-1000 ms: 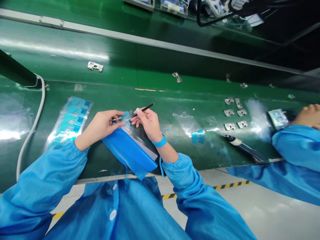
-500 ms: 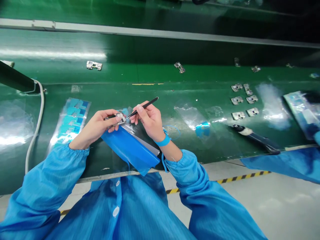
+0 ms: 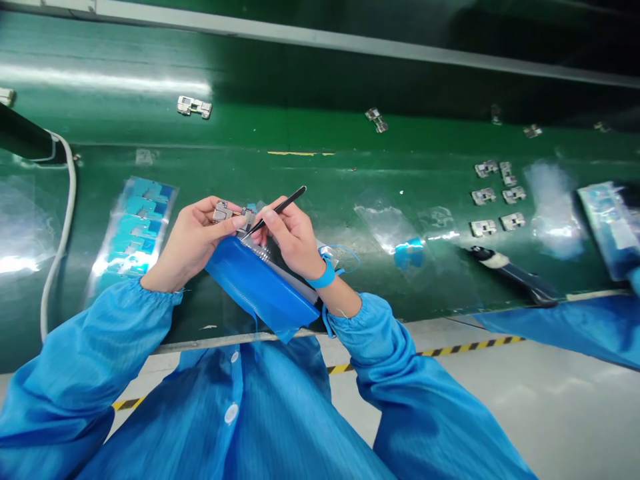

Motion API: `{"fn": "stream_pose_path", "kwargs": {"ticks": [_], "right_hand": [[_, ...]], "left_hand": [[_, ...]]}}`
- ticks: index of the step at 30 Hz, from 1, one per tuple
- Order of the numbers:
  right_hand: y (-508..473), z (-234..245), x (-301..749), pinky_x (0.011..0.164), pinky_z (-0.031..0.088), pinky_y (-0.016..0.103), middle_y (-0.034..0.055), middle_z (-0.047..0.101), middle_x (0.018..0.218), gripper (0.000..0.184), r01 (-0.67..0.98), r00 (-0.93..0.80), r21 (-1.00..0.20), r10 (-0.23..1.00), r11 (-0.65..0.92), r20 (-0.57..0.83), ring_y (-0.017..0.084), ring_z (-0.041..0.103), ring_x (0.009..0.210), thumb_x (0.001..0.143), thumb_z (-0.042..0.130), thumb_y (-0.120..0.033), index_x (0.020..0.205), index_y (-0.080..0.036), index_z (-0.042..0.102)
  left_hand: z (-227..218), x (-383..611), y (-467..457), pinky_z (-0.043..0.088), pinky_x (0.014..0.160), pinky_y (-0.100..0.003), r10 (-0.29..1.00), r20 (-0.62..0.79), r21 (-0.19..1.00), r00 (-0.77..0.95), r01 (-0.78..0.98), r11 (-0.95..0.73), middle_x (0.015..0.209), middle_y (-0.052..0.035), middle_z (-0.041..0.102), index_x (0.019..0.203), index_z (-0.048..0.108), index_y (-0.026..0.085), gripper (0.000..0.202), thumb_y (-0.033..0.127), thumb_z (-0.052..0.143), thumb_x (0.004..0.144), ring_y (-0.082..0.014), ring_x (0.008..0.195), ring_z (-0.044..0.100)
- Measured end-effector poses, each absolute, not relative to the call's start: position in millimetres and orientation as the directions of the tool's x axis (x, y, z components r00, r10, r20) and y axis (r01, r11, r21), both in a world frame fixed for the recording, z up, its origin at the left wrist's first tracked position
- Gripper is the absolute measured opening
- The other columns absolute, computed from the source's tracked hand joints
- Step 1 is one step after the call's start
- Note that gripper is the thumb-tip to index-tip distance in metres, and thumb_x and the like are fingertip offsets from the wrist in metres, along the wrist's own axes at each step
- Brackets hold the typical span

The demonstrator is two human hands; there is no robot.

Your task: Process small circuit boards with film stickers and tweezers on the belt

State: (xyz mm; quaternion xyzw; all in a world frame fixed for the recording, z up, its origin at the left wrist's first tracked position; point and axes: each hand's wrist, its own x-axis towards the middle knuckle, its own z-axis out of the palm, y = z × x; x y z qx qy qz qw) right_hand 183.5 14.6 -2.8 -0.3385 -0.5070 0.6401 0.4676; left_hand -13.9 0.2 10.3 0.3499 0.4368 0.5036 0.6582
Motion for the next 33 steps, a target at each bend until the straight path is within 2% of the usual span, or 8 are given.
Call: {"fn": "stream_pose_path", "kwargs": {"ticks": [4, 7, 13, 15, 17, 20, 26, 33], "right_hand": [[19, -4, 185, 0.061, 0.059, 0.026, -0.0017, 0.076, 0.079, 0.038, -0.254, -0.302, -0.967, 0.948, 0.021, 0.1, 0.013, 0.073, 0.065, 0.104, 0.078, -0.06, 0.097, -0.024, 0.068], [22, -3, 194, 0.059, 0.058, 0.026, -0.0011, 0.075, 0.077, 0.036, -0.135, -0.225, -0.982, 0.962, 0.128, 0.156, 0.013, 0.072, 0.064, 0.104, 0.079, -0.058, 0.098, -0.024, 0.071], [3, -5, 213, 0.073, 0.063, 0.033, 0.0037, 0.08, 0.092, 0.023, 0.196, -0.303, -0.939, 0.928, 0.282, 0.216, 0.018, 0.077, 0.079, 0.102, 0.083, -0.047, 0.099, -0.025, 0.077], [-9, -6, 212, 0.074, 0.064, 0.033, 0.0037, 0.082, 0.09, 0.021, 0.205, -0.256, -0.957, 0.955, 0.204, 0.148, 0.018, 0.078, 0.079, 0.102, 0.084, -0.044, 0.101, -0.024, 0.078], [-17, -6, 208, 0.068, 0.064, 0.031, 0.0026, 0.082, 0.083, 0.026, 0.122, -0.206, -0.992, 0.978, 0.01, -0.015, 0.016, 0.078, 0.072, 0.102, 0.084, -0.047, 0.099, -0.023, 0.075], [-25, -9, 202, 0.061, 0.064, 0.028, 0.0019, 0.081, 0.078, 0.033, 0.05, -0.199, -0.988, 0.968, -0.146, -0.153, 0.015, 0.076, 0.064, 0.1, 0.085, -0.052, 0.097, -0.021, 0.074], [-32, -25, 205, 0.07, 0.066, 0.027, 0.0007, 0.081, 0.087, 0.016, 0.071, -0.21, -0.997, 0.978, 0.01, -0.005, 0.013, 0.078, 0.074, 0.104, 0.082, -0.039, 0.108, -0.024, 0.077], [-32, -31, 207, 0.074, 0.07, 0.031, 0.0018, 0.083, 0.092, 0.015, 0.113, -0.205, -0.993, 0.979, 0.028, 0.004, 0.016, 0.081, 0.079, 0.106, 0.081, -0.038, 0.111, -0.024, 0.078]], "left_hand": [[7, -14, 4, 0.061, 0.079, -0.021, 0.977, -0.197, 0.898, 0.087, -0.384, 0.215, 0.095, -0.0023, 0.077, 0.105, 0.081, 0.015, 0.03, 0.036, 0.095, 0.089, -0.0108, 0.083, 0.073], [10, -23, 10, 0.065, 0.075, -0.023, 0.982, -0.188, 0.924, 0.028, -0.333, 0.186, 0.091, -0.0006, 0.074, 0.098, 0.074, 0.017, 0.02, 0.03, 0.088, 0.094, -0.0121, 0.08, 0.074], [24, -50, 19, 0.068, 0.064, -0.028, 0.874, -0.353, 0.929, 0.333, 0.014, 0.37, 0.085, -0.0076, 0.078, 0.093, 0.067, 0.016, 0.02, 0.031, 0.081, 0.096, -0.0207, 0.072, 0.08], [26, -59, 21, 0.07, 0.063, -0.03, 0.81, -0.397, 0.917, 0.431, 0.155, 0.367, 0.085, -0.0083, 0.078, 0.092, 0.068, 0.017, 0.025, 0.037, 0.082, 0.095, -0.0223, 0.074, 0.081], [27, -65, 24, 0.072, 0.066, -0.033, 0.72, -0.454, 0.891, 0.526, 0.278, 0.359, 0.085, -0.0087, 0.079, 0.092, 0.071, 0.017, 0.03, 0.043, 0.085, 0.092, -0.0234, 0.076, 0.081], [28, -71, 27, 0.073, 0.072, -0.036, 0.635, -0.502, 0.864, 0.587, 0.358, 0.353, 0.088, -0.0091, 0.08, 0.096, 0.077, 0.017, 0.034, 0.049, 0.086, 0.09, -0.024, 0.08, 0.081], [31, -70, 28, 0.073, 0.075, -0.035, 0.611, -0.527, 0.85, 0.59, 0.377, 0.368, 0.092, -0.0082, 0.081, 0.101, 0.077, 0.016, 0.033, 0.048, 0.083, 0.093, -0.0235, 0.086, 0.081], [30, -70, 30, 0.074, 0.077, -0.036, 0.61, -0.533, 0.846, 0.586, 0.394, 0.36, 0.092, -0.0077, 0.08, 0.099, 0.074, 0.015, 0.031, 0.045, 0.081, 0.095, -0.0234, 0.085, 0.081]]}}
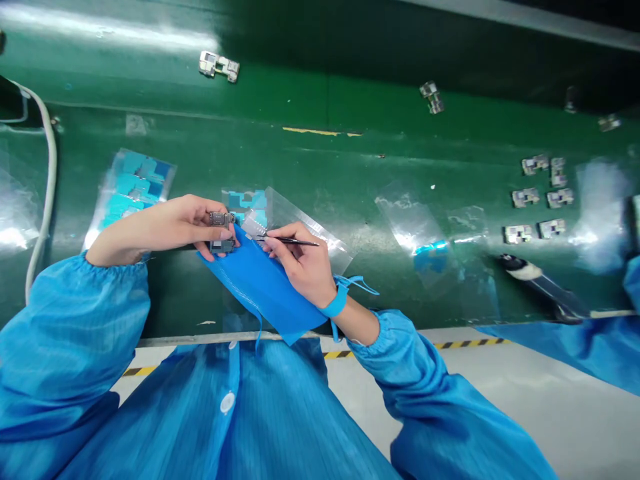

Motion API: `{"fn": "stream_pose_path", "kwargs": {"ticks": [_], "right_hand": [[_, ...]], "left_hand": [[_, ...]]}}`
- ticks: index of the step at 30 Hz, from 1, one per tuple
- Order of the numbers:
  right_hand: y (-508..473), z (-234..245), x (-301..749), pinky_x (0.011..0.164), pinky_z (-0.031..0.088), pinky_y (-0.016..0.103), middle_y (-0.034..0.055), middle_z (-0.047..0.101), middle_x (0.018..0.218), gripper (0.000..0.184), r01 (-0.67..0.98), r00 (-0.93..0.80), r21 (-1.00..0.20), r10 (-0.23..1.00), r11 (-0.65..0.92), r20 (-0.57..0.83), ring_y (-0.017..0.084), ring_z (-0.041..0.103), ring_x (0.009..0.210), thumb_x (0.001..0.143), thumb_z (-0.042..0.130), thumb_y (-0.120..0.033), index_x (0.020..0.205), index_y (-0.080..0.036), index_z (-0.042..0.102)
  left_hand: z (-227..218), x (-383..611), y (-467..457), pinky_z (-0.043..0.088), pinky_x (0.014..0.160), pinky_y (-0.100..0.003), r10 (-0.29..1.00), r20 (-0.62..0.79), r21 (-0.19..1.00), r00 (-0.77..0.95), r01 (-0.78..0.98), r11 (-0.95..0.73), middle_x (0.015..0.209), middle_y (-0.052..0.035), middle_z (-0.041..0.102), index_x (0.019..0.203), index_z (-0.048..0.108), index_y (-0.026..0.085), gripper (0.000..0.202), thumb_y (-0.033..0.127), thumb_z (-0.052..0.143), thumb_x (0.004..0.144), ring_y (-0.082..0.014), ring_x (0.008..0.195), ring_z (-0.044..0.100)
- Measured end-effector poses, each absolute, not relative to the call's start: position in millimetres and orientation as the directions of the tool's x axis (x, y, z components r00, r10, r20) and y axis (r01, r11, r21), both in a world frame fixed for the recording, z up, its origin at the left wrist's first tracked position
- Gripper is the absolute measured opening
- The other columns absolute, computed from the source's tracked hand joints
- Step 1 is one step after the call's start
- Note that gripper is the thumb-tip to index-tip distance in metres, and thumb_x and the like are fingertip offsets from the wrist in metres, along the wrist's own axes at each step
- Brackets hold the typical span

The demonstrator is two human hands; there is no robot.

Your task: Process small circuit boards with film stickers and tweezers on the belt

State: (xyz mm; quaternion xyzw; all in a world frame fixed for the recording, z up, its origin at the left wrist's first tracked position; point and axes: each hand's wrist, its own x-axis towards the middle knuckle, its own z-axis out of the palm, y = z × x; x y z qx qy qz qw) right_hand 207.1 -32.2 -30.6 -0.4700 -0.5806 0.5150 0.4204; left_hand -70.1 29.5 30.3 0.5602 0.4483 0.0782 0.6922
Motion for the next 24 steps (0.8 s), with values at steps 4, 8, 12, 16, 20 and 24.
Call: {"fn": "stream_pose_path", "kwargs": {"ticks": [4, 8, 12, 16, 20, 24], "right_hand": [[-30, -30, 205, 0.076, 0.071, 0.03, 0.0013, 0.084, 0.092, 0.013, 0.096, -0.192, -0.995, 0.981, 0.039, 0.02, 0.016, 0.082, 0.082, 0.106, 0.081, -0.036, 0.109, -0.024, 0.078], [-30, -31, 203, 0.076, 0.071, 0.032, 0.0015, 0.083, 0.094, 0.015, 0.101, -0.192, -0.993, 0.98, 0.064, 0.044, 0.017, 0.083, 0.084, 0.106, 0.08, -0.04, 0.108, -0.025, 0.079], [-28, -26, 204, 0.072, 0.068, 0.029, 0.0005, 0.081, 0.09, 0.021, 0.094, -0.169, -0.995, 0.985, 0.043, 0.027, 0.015, 0.079, 0.077, 0.103, 0.083, -0.045, 0.105, -0.024, 0.08], [-25, -16, 204, 0.062, 0.061, 0.025, -0.0009, 0.078, 0.079, 0.033, -0.039, -0.14, -0.986, 0.977, -0.165, -0.158, 0.012, 0.074, 0.068, 0.101, 0.083, -0.055, 0.101, -0.022, 0.076], [-21, -12, 200, 0.06, 0.064, 0.024, 0.0009, 0.079, 0.08, 0.043, -0.083, -0.183, -0.939, 0.931, -0.335, -0.316, 0.014, 0.078, 0.068, 0.095, 0.088, -0.061, 0.098, -0.021, 0.074], [-19, -11, 192, 0.057, 0.066, 0.025, 0.0014, 0.079, 0.078, 0.051, -0.042, -0.14, -0.944, 0.937, -0.328, -0.32, 0.016, 0.079, 0.066, 0.088, 0.091, -0.066, 0.096, -0.02, 0.069]], "left_hand": [[29, -71, 29, 0.074, 0.076, -0.036, 0.609, -0.525, 0.85, 0.594, 0.395, 0.348, 0.091, -0.0065, 0.079, 0.099, 0.073, 0.016, 0.031, 0.045, 0.08, 0.097, -0.023, 0.083, 0.082], [28, -71, 29, 0.074, 0.076, -0.035, 0.611, -0.52, 0.853, 0.597, 0.392, 0.344, 0.092, -0.0069, 0.079, 0.1, 0.073, 0.015, 0.03, 0.044, 0.079, 0.098, -0.0239, 0.084, 0.082], [28, -71, 30, 0.073, 0.076, -0.034, 0.608, -0.526, 0.849, 0.595, 0.404, 0.34, 0.093, -0.0071, 0.08, 0.101, 0.073, 0.015, 0.027, 0.042, 0.075, 0.1, -0.0239, 0.085, 0.083], [29, -72, 30, 0.072, 0.075, -0.032, 0.604, -0.53, 0.847, 0.595, 0.412, 0.337, 0.091, -0.0056, 0.08, 0.099, 0.073, 0.017, 0.027, 0.044, 0.076, 0.099, -0.0231, 0.082, 0.083], [27, -72, 28, 0.07, 0.071, -0.032, 0.617, -0.518, 0.853, 0.593, 0.409, 0.323, 0.089, -0.0055, 0.081, 0.097, 0.077, 0.018, 0.026, 0.045, 0.077, 0.097, -0.024, 0.079, 0.083], [25, -72, 27, 0.07, 0.072, -0.031, 0.63, -0.508, 0.86, 0.588, 0.396, 0.323, 0.088, -0.0045, 0.08, 0.096, 0.081, 0.02, 0.022, 0.042, 0.078, 0.095, -0.0229, 0.079, 0.082]]}}
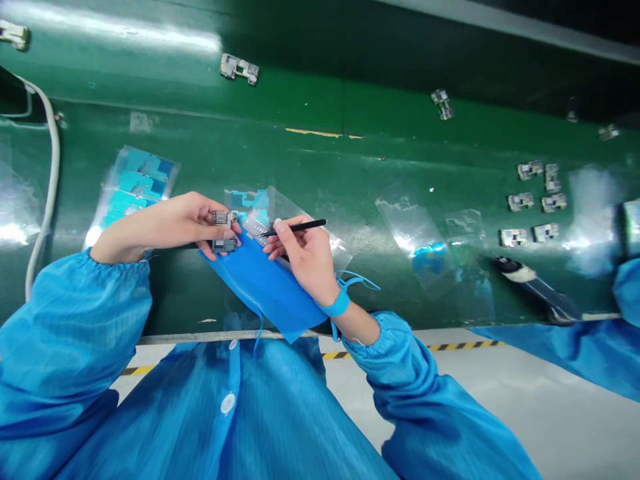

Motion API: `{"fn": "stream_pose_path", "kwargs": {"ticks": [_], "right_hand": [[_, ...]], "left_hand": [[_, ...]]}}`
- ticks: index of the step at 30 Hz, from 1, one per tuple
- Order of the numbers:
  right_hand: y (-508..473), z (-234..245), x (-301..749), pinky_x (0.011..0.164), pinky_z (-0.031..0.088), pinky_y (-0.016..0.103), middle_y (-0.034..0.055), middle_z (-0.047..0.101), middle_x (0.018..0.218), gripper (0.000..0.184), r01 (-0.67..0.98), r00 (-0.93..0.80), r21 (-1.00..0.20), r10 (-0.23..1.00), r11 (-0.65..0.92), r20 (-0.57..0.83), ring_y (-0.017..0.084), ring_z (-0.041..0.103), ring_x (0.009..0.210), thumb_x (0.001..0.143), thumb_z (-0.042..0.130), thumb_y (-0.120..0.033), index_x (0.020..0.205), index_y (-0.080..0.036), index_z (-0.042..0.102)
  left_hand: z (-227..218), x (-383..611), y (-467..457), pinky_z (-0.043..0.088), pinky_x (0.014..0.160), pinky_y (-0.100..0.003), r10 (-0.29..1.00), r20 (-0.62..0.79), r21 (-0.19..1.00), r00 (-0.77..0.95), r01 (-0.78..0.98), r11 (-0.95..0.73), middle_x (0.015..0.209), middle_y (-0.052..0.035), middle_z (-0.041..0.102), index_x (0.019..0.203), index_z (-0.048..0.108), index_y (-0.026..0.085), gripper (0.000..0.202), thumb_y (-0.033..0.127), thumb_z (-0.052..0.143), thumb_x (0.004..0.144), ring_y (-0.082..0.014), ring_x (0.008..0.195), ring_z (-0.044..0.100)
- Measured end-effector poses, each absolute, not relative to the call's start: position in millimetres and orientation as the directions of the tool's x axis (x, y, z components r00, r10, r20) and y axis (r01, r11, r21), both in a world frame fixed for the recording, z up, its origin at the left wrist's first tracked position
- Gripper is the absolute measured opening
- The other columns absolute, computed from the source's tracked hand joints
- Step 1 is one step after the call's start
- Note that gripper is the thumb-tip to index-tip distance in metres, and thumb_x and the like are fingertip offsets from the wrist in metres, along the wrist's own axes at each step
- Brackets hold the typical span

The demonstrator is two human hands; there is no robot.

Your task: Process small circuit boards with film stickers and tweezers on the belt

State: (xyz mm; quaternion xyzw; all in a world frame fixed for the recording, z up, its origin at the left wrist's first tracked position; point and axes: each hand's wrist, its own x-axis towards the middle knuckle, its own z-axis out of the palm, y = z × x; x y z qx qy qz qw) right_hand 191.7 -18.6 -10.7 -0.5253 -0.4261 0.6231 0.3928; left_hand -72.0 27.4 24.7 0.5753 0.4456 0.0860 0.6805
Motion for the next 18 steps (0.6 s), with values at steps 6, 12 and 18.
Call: {"fn": "stream_pose_path", "kwargs": {"ticks": [6, 12, 18], "right_hand": [[-19.2, -9.9, 187.9, 0.052, 0.064, 0.022, 0.0022, 0.08, 0.077, 0.051, -0.026, -0.122, -0.958, 0.952, -0.284, -0.279, 0.014, 0.078, 0.062, 0.087, 0.093, -0.064, 0.095, -0.019, 0.07], [-18.4, -13.8, 190.1, 0.055, 0.064, 0.023, 0.0032, 0.08, 0.079, 0.05, -0.014, -0.135, -0.96, 0.952, -0.28, -0.276, 0.015, 0.079, 0.065, 0.089, 0.09, -0.065, 0.093, -0.019, 0.071], [-18.0, -15.7, 191.6, 0.059, 0.065, 0.024, 0.0029, 0.081, 0.081, 0.046, -0.041, -0.145, -0.96, 0.952, -0.277, -0.269, 0.016, 0.08, 0.069, 0.092, 0.089, -0.062, 0.095, -0.02, 0.072]], "left_hand": [[23.9, -72.0, 28.4, 0.069, 0.071, -0.031, 0.635, -0.505, 0.861, 0.585, 0.391, 0.325, 0.086, -0.0041, 0.078, 0.091, 0.079, 0.02, 0.021, 0.041, 0.078, 0.094, -0.0224, 0.079, 0.08], [24.4, -71.0, 27.7, 0.067, 0.066, -0.029, 0.631, -0.505, 0.862, 0.589, 0.38, 0.336, 0.085, -0.004, 0.077, 0.091, 0.078, 0.02, 0.02, 0.039, 0.077, 0.093, -0.0222, 0.079, 0.079], [23.8, -71.6, 28.2, 0.066, 0.066, -0.028, 0.636, -0.491, 0.869, 0.595, 0.382, 0.314, 0.084, -0.0043, 0.078, 0.091, 0.075, 0.02, 0.021, 0.041, 0.077, 0.093, -0.0221, 0.079, 0.079]]}}
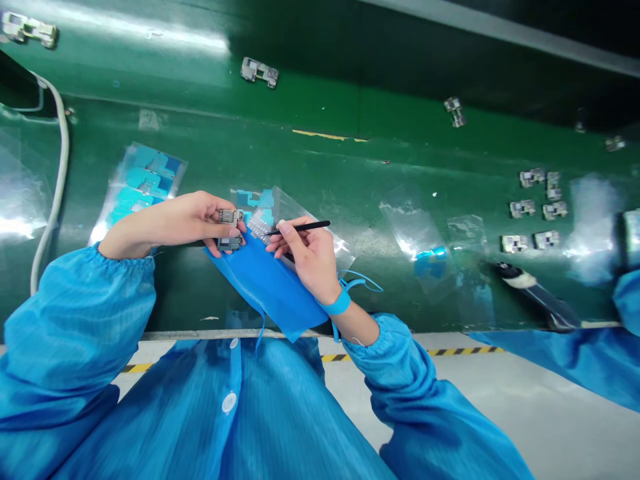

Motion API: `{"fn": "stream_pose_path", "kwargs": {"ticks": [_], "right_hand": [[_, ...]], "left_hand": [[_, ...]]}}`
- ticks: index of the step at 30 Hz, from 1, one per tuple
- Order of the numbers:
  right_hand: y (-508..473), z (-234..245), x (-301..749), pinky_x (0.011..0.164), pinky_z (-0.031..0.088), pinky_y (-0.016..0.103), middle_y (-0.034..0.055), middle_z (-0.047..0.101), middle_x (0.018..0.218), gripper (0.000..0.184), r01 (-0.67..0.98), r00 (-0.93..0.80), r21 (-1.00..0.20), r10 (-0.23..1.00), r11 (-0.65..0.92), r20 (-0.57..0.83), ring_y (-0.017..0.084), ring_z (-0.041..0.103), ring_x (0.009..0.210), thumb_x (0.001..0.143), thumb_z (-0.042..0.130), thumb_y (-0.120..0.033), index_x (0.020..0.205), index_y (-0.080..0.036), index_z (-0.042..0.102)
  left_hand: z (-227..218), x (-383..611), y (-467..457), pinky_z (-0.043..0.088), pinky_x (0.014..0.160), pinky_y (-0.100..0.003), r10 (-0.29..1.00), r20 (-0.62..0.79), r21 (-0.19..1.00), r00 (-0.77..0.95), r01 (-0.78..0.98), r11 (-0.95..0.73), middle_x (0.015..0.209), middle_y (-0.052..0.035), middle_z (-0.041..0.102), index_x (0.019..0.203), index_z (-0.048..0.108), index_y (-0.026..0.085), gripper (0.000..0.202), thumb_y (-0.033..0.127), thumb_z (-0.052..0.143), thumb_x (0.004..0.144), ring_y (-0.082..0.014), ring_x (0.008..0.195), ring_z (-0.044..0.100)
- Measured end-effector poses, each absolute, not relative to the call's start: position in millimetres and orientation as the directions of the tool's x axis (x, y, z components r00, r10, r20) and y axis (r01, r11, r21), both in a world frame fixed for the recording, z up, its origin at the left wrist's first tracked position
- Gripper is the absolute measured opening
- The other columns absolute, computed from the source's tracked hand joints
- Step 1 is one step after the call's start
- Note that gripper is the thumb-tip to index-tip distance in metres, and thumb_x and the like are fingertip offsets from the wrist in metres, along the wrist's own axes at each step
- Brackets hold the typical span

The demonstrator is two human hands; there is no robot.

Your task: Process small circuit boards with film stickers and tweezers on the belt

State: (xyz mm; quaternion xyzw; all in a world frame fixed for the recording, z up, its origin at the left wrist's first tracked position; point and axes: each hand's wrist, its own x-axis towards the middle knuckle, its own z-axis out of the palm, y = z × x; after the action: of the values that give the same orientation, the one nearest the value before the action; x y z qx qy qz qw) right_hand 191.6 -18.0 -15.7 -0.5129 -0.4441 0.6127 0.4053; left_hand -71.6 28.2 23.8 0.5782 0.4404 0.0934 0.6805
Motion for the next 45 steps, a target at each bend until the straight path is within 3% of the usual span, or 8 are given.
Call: {"fn": "stream_pose_path", "kwargs": {"ticks": [9, 15, 23, 29, 35, 41, 45], "right_hand": [[-16, -18, 193, 0.06, 0.064, 0.026, 0.0015, 0.08, 0.08, 0.047, -0.065, -0.17, -0.957, 0.948, -0.281, -0.267, 0.016, 0.079, 0.068, 0.09, 0.091, -0.065, 0.096, -0.022, 0.073], [-13, -19, 196, 0.059, 0.062, 0.024, 0.001, 0.081, 0.08, 0.043, -0.132, -0.227, -0.954, 0.945, -0.271, -0.237, 0.015, 0.079, 0.068, 0.092, 0.091, -0.061, 0.097, -0.022, 0.075], [-11, -12, 195, 0.058, 0.063, 0.025, 0.0019, 0.08, 0.077, 0.047, -0.025, -0.246, -0.963, 0.936, -0.267, -0.253, 0.014, 0.076, 0.063, 0.091, 0.091, -0.063, 0.094, -0.02, 0.072], [-11, -15, 196, 0.057, 0.063, 0.025, 0.0021, 0.08, 0.076, 0.047, -0.017, -0.256, -0.961, 0.931, -0.275, -0.262, 0.014, 0.074, 0.061, 0.09, 0.091, -0.063, 0.093, -0.021, 0.072], [-10, -5, 197, 0.058, 0.062, 0.026, 0.0006, 0.08, 0.08, 0.04, -0.119, -0.254, -0.97, 0.951, -0.213, -0.178, 0.015, 0.077, 0.067, 0.095, 0.088, -0.061, 0.097, -0.023, 0.074], [1, 10, 185, 0.06, 0.062, 0.029, -0.0004, 0.077, 0.079, 0.049, -0.122, -0.303, -0.982, 0.948, -0.142, -0.1, 0.015, 0.074, 0.065, 0.093, 0.084, -0.071, 0.095, -0.024, 0.071], [2, 4, 184, 0.056, 0.059, 0.027, -0.0012, 0.076, 0.077, 0.045, -0.155, -0.341, -0.979, 0.937, -0.135, -0.076, 0.014, 0.073, 0.063, 0.097, 0.082, -0.068, 0.094, -0.024, 0.073]], "left_hand": [[20, -74, 28, 0.064, 0.065, -0.028, 0.646, -0.49, 0.867, 0.585, 0.402, 0.294, 0.087, -0.0043, 0.082, 0.096, 0.073, 0.021, 0.025, 0.045, 0.077, 0.095, -0.024, 0.079, 0.083], [20, -78, 30, 0.063, 0.072, -0.028, 0.605, -0.508, 0.861, 0.613, 0.379, 0.338, 0.096, -0.005, 0.085, 0.125, 0.066, 0.021, 0.037, 0.035, 0.076, 0.093, -0.0226, 0.082, 0.084], [18, -77, 30, 0.056, 0.065, -0.023, 0.599, -0.491, 0.871, 0.633, 0.363, 0.331, 0.103, -0.0048, 0.087, 0.129, 0.063, 0.024, 0.037, 0.032, 0.072, 0.094, -0.0203, 0.082, 0.085], [17, -76, 28, 0.06, 0.067, -0.025, 0.622, -0.511, 0.86, 0.593, 0.366, 0.356, 0.1, -0.0054, 0.086, 0.138, 0.057, 0.023, 0.047, 0.032, 0.073, 0.095, -0.0212, 0.078, 0.084], [28, -66, 24, 0.069, 0.076, -0.032, 0.716, -0.435, 0.899, 0.546, 0.228, 0.373, 0.095, -0.0044, 0.082, 0.136, 0.062, 0.019, 0.038, 0.023, 0.07, 0.099, -0.0214, 0.083, 0.083], [49, -49, 13, 0.068, 0.073, -0.03, 0.793, -0.352, 0.93, 0.498, 0.088, 0.358, 0.103, -0.0071, 0.082, 0.157, 0.062, 0.018, 0.05, 0.023, 0.065, 0.108, -0.0175, 0.076, 0.079], [51, -40, 8, 0.072, 0.077, -0.033, 0.803, -0.349, 0.925, 0.484, 0.037, 0.379, 0.108, -0.0085, 0.083, 0.154, 0.064, 0.017, 0.044, 0.023, 0.059, 0.111, -0.0211, 0.085, 0.082]]}}
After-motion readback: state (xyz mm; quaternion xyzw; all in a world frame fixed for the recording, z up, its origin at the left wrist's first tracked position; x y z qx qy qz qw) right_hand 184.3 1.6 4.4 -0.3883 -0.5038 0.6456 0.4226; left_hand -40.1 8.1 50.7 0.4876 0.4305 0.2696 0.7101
